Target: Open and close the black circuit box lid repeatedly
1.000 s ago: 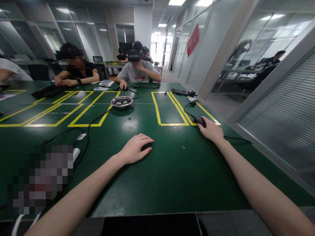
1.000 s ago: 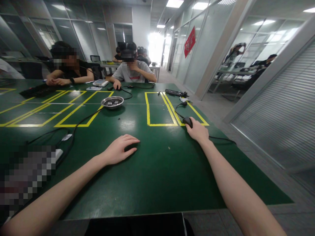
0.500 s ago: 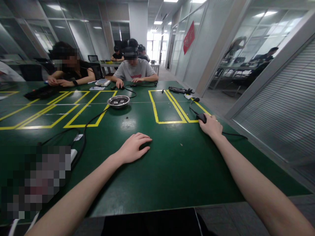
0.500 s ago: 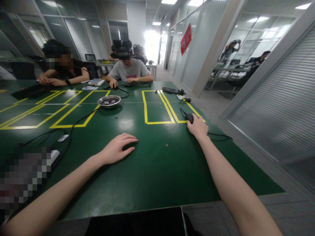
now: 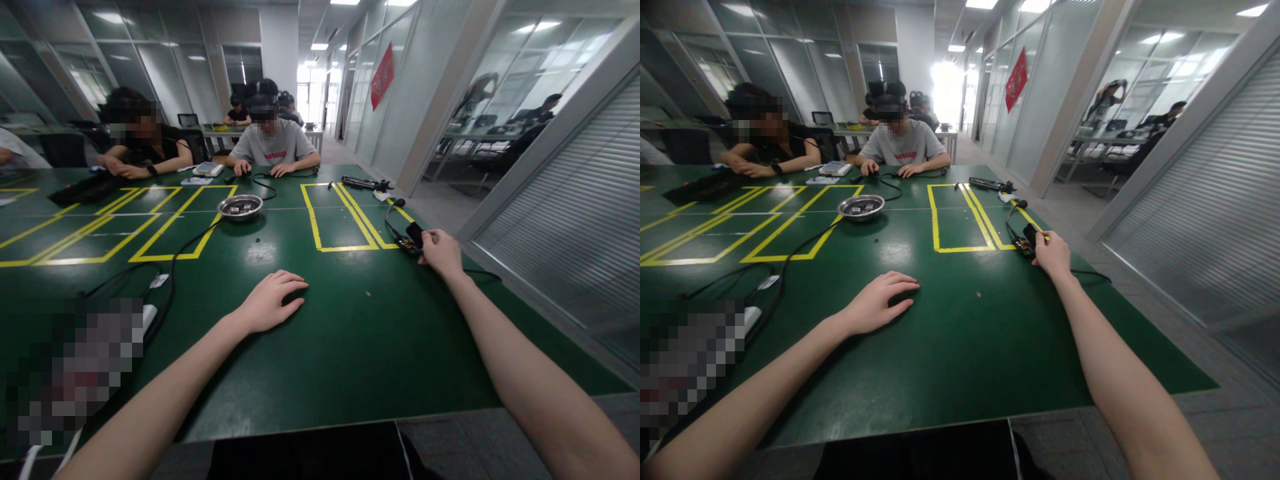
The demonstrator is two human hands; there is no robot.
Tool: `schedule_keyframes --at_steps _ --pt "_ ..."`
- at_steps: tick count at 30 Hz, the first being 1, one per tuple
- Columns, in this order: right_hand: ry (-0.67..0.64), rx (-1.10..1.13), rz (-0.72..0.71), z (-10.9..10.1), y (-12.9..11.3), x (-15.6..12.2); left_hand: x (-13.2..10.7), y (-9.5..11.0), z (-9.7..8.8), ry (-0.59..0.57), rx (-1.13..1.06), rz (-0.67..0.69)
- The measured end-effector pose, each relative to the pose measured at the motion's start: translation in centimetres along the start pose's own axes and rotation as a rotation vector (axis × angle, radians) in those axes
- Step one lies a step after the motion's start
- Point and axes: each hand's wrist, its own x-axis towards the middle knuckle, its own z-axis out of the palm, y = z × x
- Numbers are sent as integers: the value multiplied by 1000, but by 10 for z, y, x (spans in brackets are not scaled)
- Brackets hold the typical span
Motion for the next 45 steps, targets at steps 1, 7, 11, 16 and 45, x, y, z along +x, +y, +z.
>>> schedule_keyframes --at_steps 1,7,11,16,45 --pt "-8 42 46 0 0 0 0 0 0 1 -4 0" --pt "-40 185 156 5 7 3 0 -2 2 -5 11 -21" --pt "-32 222 167 9 11 6 -1 -2 2 0 9 -19" --pt "-45 224 162 9 11 6 -1 -4 1 -4 0 -14" --pt "-78 -313 -231 7 -4 -4 0 -2 1 -19 24 -18"
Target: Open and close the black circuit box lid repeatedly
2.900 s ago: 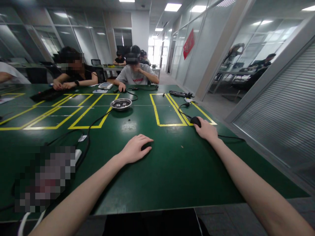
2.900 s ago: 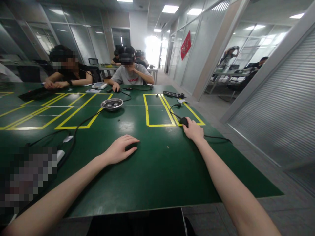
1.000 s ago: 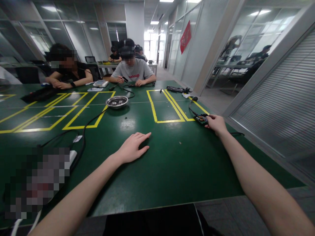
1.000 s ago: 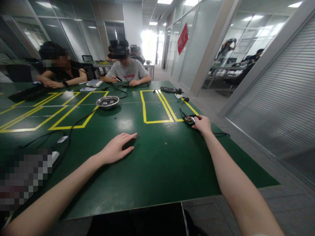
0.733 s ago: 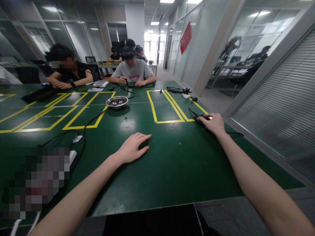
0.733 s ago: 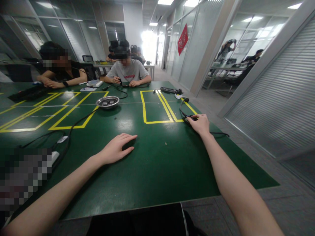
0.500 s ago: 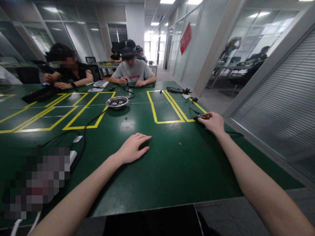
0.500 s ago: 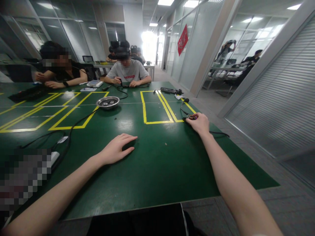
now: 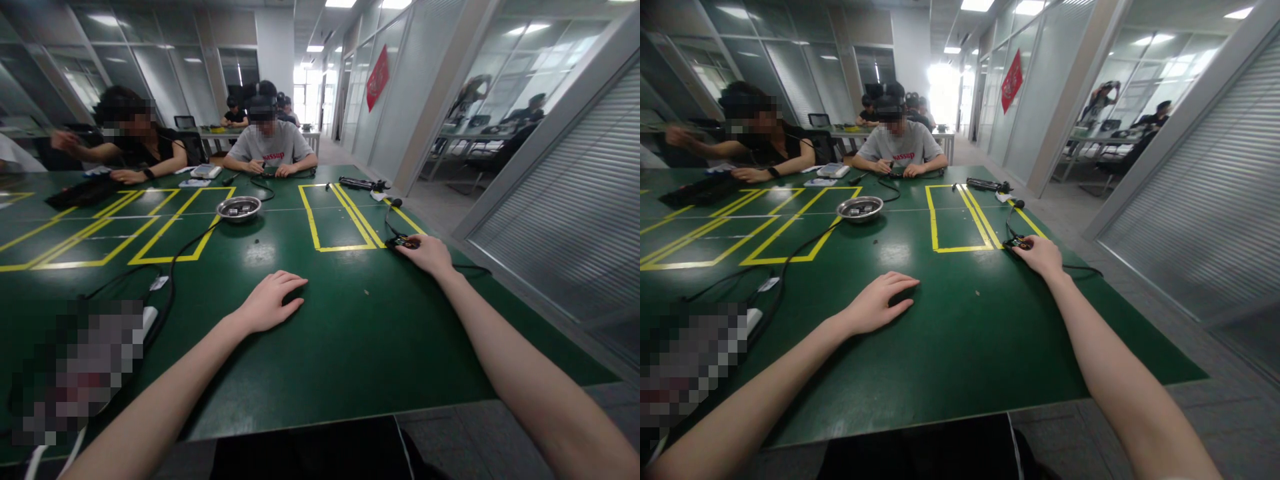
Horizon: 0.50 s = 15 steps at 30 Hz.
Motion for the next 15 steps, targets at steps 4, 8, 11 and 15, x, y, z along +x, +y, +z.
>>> schedule_keyframes --at_steps 4,8,11,15 --pt "-67 160 -280 10 -27 -16 -1 -1 1 4 -10 -3" --pt "-222 385 -735 15 -71 -55 -2 5 -3 86 -54 39" --pt "-317 550 -1066 15 -104 -91 -1 15 -9 175 -125 152" --pt "-310 679 -1237 19 -128 -121 -1 24 -14 110 -124 183"
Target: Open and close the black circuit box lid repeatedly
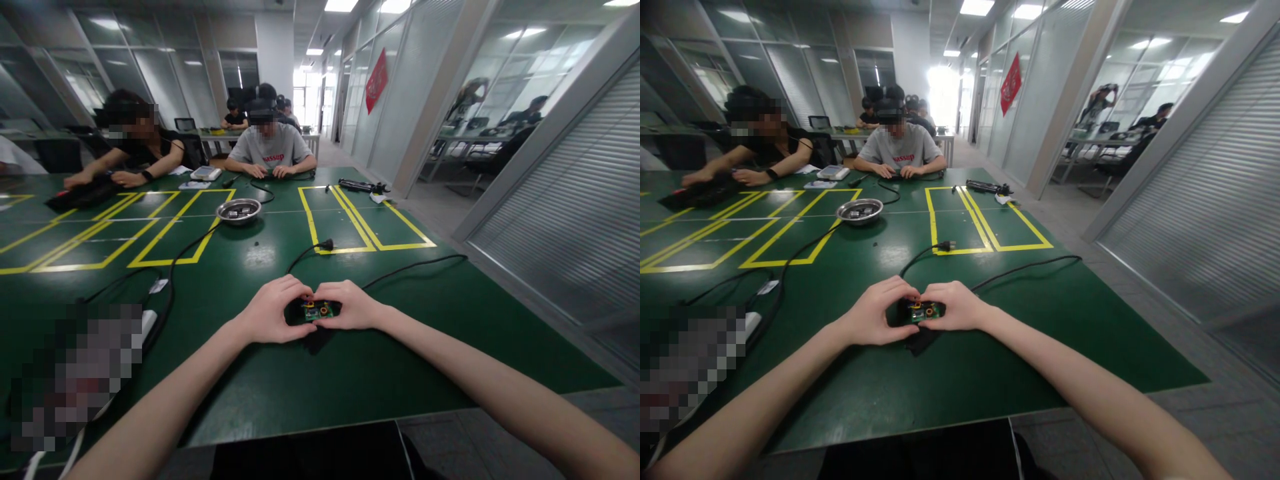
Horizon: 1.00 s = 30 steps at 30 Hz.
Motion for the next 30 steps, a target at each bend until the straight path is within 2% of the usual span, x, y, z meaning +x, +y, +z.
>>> schedule_keyframes --at_steps 4,9,12,16,21,26,30 --pt "106 37 -16 4 -2 0 -1 0 1 -95 56 -49" --pt "216 -51 -50 -10 -2 -4 0 0 -2 -187 73 -66" --pt "176 -93 -77 -20 -3 -7 1 1 -4 -221 79 -58" --pt "129 -81 -34 -28 -4 -11 1 -1 -4 -237 50 -73" --pt "39 -44 56 -27 -3 -15 0 -5 -7 -256 19 -100" --pt "54 8 125 -23 3 -15 0 -8 -11 -262 0 -108" --pt "-58 17 191 -32 5 -14 -1 -8 -10 -230 13 -117"
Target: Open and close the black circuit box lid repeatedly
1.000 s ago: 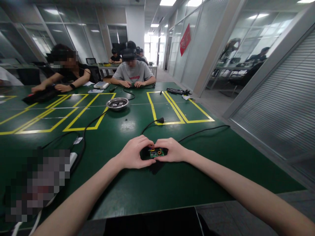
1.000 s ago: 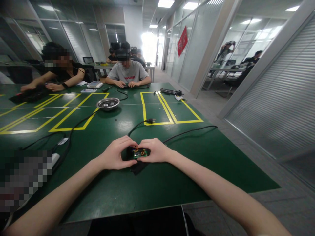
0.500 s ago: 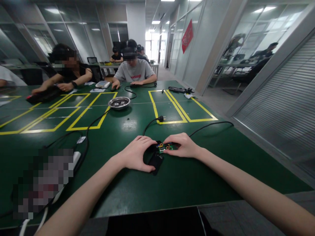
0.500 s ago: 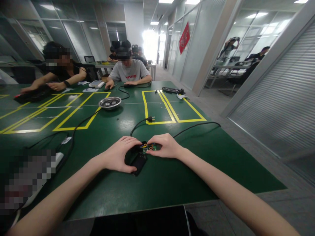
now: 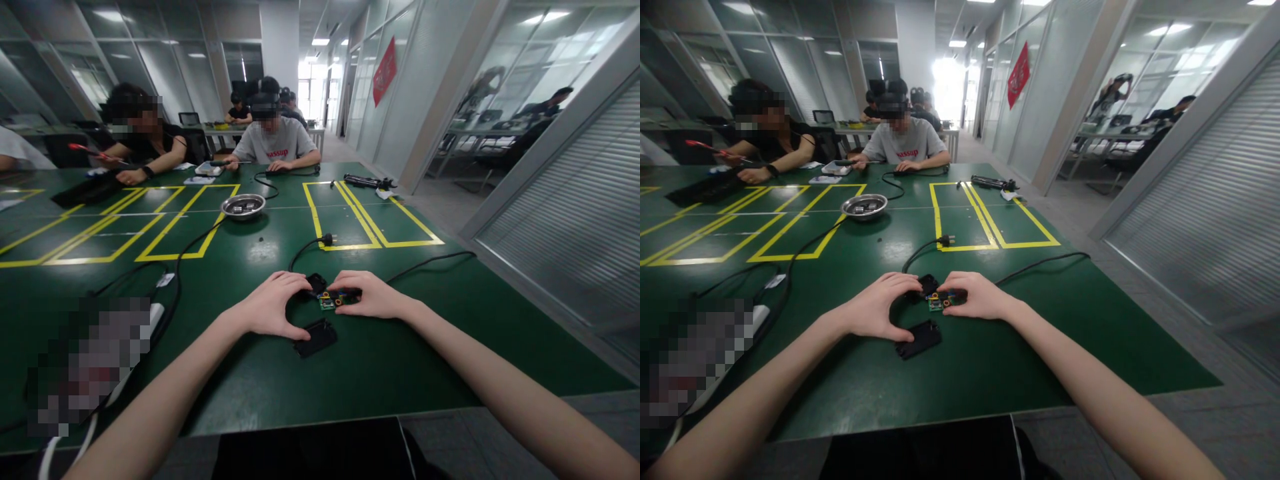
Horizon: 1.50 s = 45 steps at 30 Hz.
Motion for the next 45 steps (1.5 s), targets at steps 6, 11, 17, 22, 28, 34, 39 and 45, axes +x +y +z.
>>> schedule_keyframes --at_steps 6,11,17,22,28,34,39,45 --pt "-84 -137 51 -10 5 -6 1 0 4 7 22 -13" --pt "0 -147 -71 16 -1 -1 1 -2 5 19 54 -14" --pt "71 -243 -93 37 -6 8 1 -8 7 16 77 -12" --pt "78 -313 -63 37 -9 9 2 -12 10 30 35 -2" --pt "79 -332 -44 43 -12 12 3 -12 13 120 55 38" --pt "181 -259 -46 43 -11 11 3 -17 3 257 136 -20" --pt "237 -206 -90 36 -17 10 4 -21 -4 172 260 -24" --pt "93 -145 -126 22 -32 2 1 -5 -8 111 370 -106"
